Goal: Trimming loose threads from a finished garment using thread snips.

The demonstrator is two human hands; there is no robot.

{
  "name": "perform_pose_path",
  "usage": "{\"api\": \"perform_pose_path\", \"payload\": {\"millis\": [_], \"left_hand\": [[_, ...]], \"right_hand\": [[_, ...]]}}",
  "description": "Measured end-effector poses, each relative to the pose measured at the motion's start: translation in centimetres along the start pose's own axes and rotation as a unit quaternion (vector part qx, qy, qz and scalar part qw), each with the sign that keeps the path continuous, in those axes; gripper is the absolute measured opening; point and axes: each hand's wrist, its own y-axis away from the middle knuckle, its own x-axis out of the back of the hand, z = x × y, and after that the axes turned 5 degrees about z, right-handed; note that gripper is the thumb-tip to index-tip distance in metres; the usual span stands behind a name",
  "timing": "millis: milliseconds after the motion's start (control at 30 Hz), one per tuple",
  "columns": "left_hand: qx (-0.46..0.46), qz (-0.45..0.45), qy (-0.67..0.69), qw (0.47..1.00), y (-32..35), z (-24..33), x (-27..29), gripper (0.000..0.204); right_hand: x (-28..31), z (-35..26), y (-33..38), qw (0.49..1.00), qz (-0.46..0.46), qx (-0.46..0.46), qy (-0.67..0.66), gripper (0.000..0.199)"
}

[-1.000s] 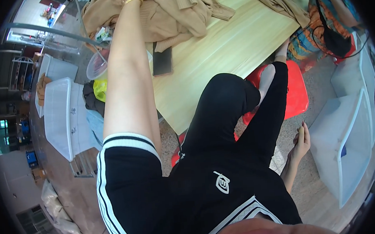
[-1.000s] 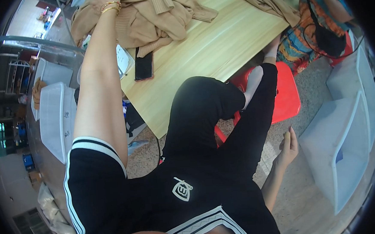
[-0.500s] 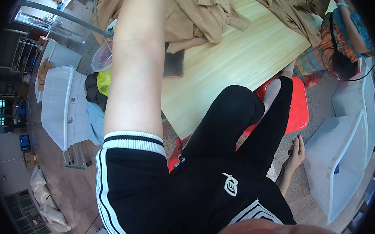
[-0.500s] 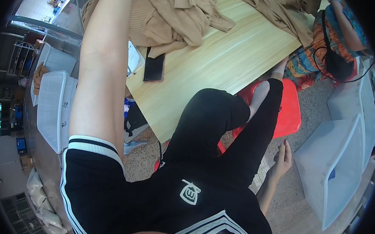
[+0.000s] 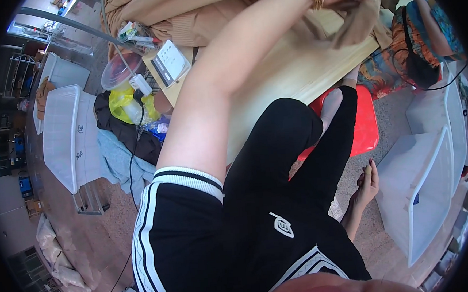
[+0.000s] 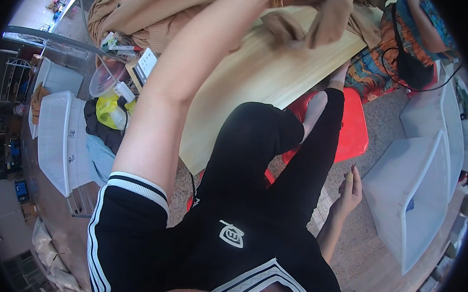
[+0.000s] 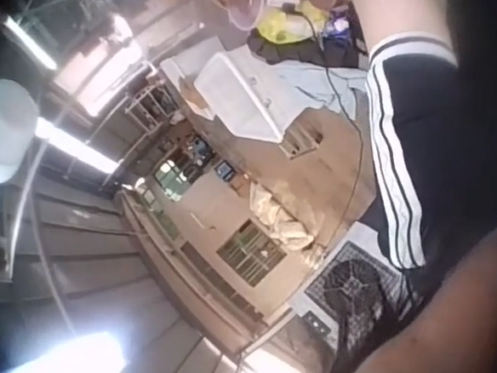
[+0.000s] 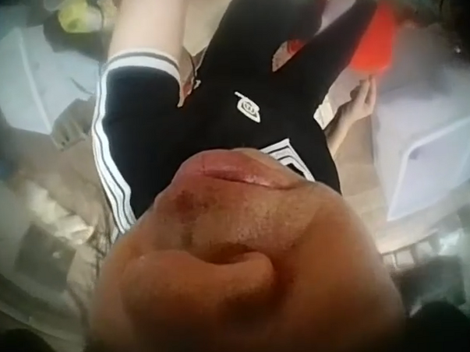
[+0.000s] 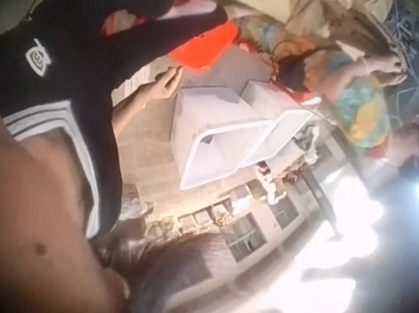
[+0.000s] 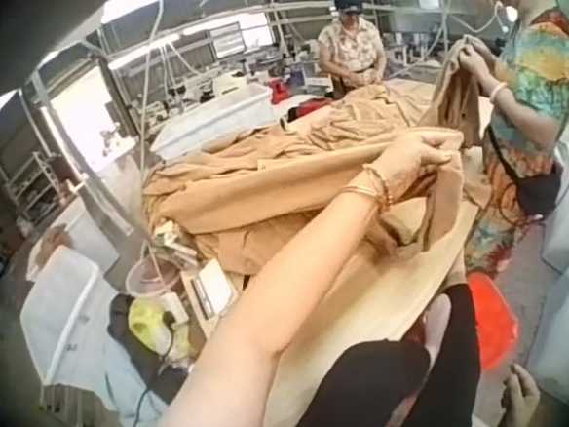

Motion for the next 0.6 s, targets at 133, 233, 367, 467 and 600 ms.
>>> {"api": "perform_pose_path", "payload": {"millis": [133, 233, 367, 467, 600], "left_hand": [[0.175, -0.061, -0.373, 0.909, 5.9, -5.6, -0.2, 0.028], [0.183, 0.101, -0.371, 0.905, 9.7, -6.0, 5.8, 0.033], [-0.175, 0.485, -0.703, 0.490, 15.9, 3.0, 14.7, 0.037], [-0.163, 0.497, -0.614, 0.591, 16.0, 6.7, 16.0, 0.032], [-0.149, 0.492, -0.474, 0.715, 15.8, 9.4, 18.0, 0.025]], "right_hand": [[0.0, 0.1, -0.6, 1.000, -0.002, 0.009, -0.014, 0.033], [0.7, 0.2, -0.5, 1.000, 0.007, 0.012, -0.021, 0.033], [0.3, 0.7, -0.5, 1.000, -0.007, -0.013, -0.021, 0.033], [-0.3, 1.3, -0.8, 1.000, -0.014, -0.009, -0.020, 0.035], [-1.0, 1.4, -1.0, 0.999, -0.019, 0.000, -0.032, 0.037]]}}
